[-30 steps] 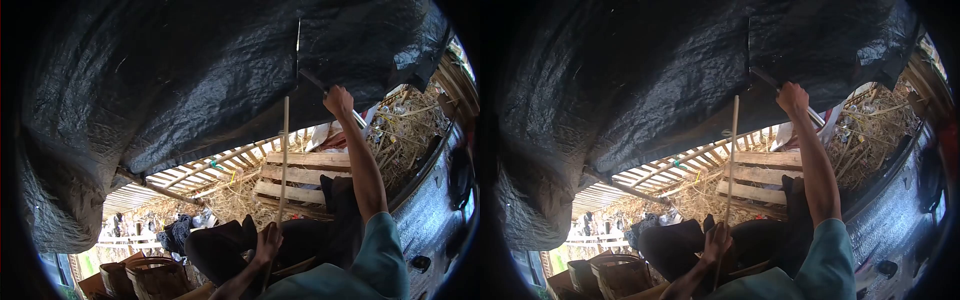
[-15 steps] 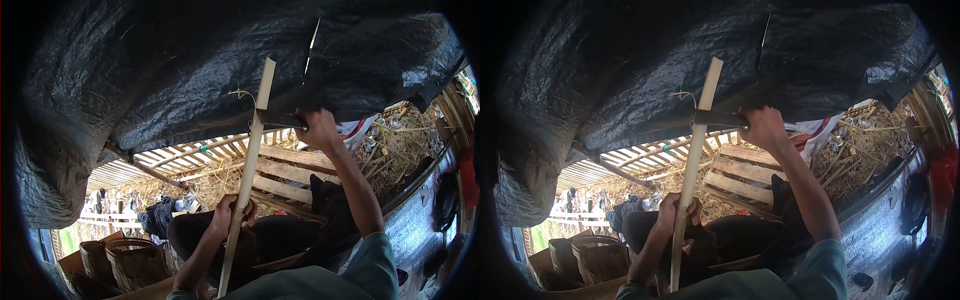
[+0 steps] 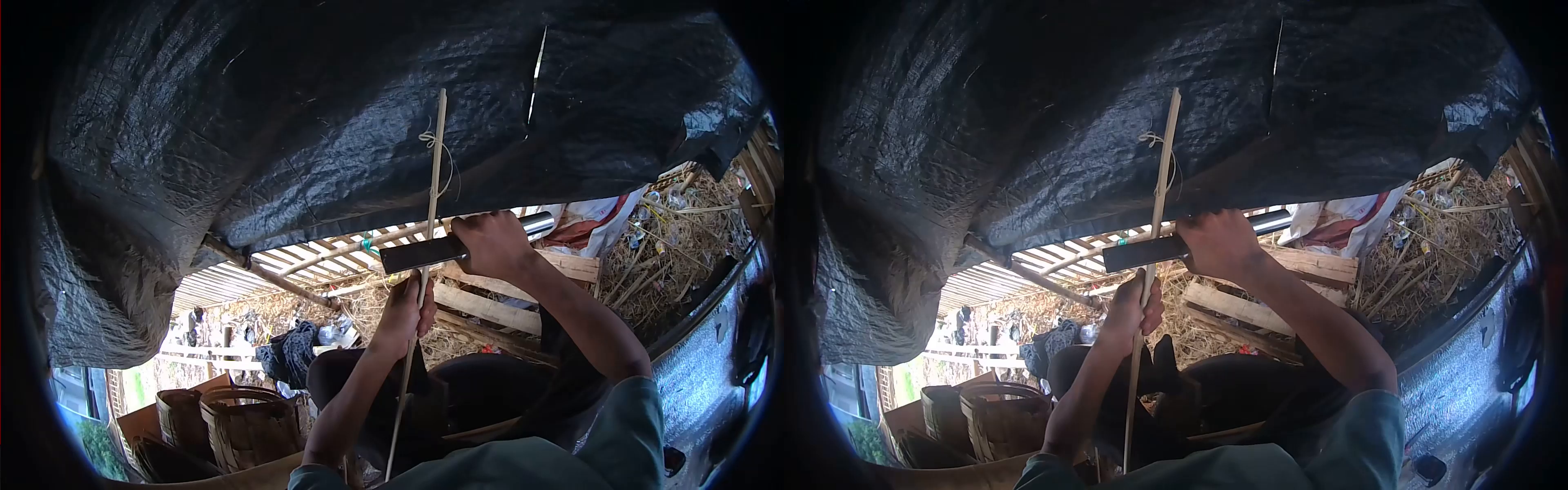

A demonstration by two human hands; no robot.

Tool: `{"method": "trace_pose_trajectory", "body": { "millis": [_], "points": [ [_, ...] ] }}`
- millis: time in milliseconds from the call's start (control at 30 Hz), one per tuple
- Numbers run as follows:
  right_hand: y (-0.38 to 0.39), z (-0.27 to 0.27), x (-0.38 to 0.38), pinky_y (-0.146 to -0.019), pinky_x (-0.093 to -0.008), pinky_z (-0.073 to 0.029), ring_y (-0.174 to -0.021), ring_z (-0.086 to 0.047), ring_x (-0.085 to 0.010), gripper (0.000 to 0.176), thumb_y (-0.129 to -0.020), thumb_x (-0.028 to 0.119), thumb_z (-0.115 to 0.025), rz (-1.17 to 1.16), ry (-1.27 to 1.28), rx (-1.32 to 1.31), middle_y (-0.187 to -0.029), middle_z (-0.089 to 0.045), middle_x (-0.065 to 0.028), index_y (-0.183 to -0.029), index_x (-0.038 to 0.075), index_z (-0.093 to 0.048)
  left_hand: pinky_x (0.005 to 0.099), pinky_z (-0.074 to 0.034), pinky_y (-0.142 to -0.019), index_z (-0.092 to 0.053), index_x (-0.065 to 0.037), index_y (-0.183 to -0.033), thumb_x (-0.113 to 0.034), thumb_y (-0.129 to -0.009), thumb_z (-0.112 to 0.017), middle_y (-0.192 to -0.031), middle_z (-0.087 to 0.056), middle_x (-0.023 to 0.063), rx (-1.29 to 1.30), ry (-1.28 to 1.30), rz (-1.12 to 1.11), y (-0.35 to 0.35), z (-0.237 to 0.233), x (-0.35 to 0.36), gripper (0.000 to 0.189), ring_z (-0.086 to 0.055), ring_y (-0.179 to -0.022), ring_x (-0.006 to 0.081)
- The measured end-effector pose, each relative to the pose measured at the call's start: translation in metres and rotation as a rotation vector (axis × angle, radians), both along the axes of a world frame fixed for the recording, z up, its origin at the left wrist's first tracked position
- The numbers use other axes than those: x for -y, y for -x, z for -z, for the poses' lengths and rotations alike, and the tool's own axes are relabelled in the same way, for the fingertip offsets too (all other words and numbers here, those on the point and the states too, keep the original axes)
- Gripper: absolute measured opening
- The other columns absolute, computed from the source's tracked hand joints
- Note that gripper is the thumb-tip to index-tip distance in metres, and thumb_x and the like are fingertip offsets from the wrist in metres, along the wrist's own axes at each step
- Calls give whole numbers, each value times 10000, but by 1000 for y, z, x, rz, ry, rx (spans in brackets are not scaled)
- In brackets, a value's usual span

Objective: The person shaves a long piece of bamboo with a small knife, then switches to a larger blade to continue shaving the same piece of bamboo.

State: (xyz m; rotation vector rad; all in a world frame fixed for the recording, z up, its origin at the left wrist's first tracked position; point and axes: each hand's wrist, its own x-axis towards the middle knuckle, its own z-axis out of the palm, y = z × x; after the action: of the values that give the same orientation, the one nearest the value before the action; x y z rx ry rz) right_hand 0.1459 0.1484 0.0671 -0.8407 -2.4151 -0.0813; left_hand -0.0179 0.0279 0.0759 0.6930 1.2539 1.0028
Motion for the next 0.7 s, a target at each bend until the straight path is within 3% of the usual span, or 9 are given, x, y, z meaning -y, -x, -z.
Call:
{"method": "trace_pose_trajectory", "body": {
  "millis": [100,133,233,267,533,567,600,667,700],
  "points": [
    [-6,-17,12,-618,-405,-528,-676,-651,-297,410,-759,426,-653,-85,146,-24,-676,-624,-122,-819,21,-630,233,-260,-328,-443,-91,-833,-404,-1005,-280,-506,-315,-22,-69,-24,-36,-2,9,2,393,-300,-335,80],
    [-6,-10,9,-588,-404,-520,-629,-647,-307,583,-803,578,-570,-114,128,-16,-633,-609,-132,-851,1,-637,234,-259,-328,-442,-87,-830,-397,-1004,-284,-504,-312,-23,-60,-20,-38,-2,7,3,389,-300,-334,81],
    [-7,-3,9,-570,-399,-511,-603,-639,-315,659,-783,646,-555,-123,-6,-151,-607,-601,-144,-870,-2,-641,241,-244,-320,-437,-80,-824,-363,-1002,-283,-503,-311,-21,-49,10,-52,-4,-2,2,368,-299,-332,85],
    [-5,0,10,-546,-391,-502,-570,-632,-311,742,-752,715,-527,-87,59,-144,-609,-605,-143,-884,-6,-644,243,-241,-318,-435,-81,-821,-359,-1001,-283,-501,-309,-21,-44,6,-53,-4,-1,2,364,-296,-331,86],
    [-6,1,-8,-473,-371,-498,-515,-632,-285,760,-750,769,-461,-2,1,37,-530,-575,-113,-856,46,-668,258,-230,-299,-408,-82,-773,-353,-1003,-210,-452,-279,-12,-214,-35,-27,-24,15,15,407,-275,-301,104],
    [-13,-3,-30,-457,-366,-498,-495,-630,-284,753,-779,757,-435,144,22,83,-516,-579,-112,-874,47,-668,262,-243,-296,-392,-83,-727,-360,-1003,-195,-445,-278,-2,-340,-46,-2,-29,24,21,438,-286,-298,111],
    [-19,-12,-60,-444,-367,-494,-475,-625,-280,698,-824,712,-421,360,306,12,-523,-594,-131,-813,65,-682,267,-257,-314,-398,-79,-739,-351,-1005,-209,-448,-298,2,-331,-30,37,-35,21,30,425,-314,-314,114],
    [-54,1,-109,-465,-409,-498,-520,-621,-349,587,-872,581,-484,572,107,-162,-563,-606,-172,-671,71,-695,270,-275,-324,-404,-72,-763,-320,-1009,-202,-442,-318,3,-204,-32,107,-42,22,41,404,-330,-313,123],
    [-61,2,-108,-479,-417,-500,-535,-619,-358,576,-875,562,-490,556,117,-193,-571,-606,-175,-677,61,-692,267,-275,-318,-398,-69,-773,-305,-1011,-177,-440,-321,-1,-179,-39,116,-42,20,35,401,-311,-301,121]
  ]
}}
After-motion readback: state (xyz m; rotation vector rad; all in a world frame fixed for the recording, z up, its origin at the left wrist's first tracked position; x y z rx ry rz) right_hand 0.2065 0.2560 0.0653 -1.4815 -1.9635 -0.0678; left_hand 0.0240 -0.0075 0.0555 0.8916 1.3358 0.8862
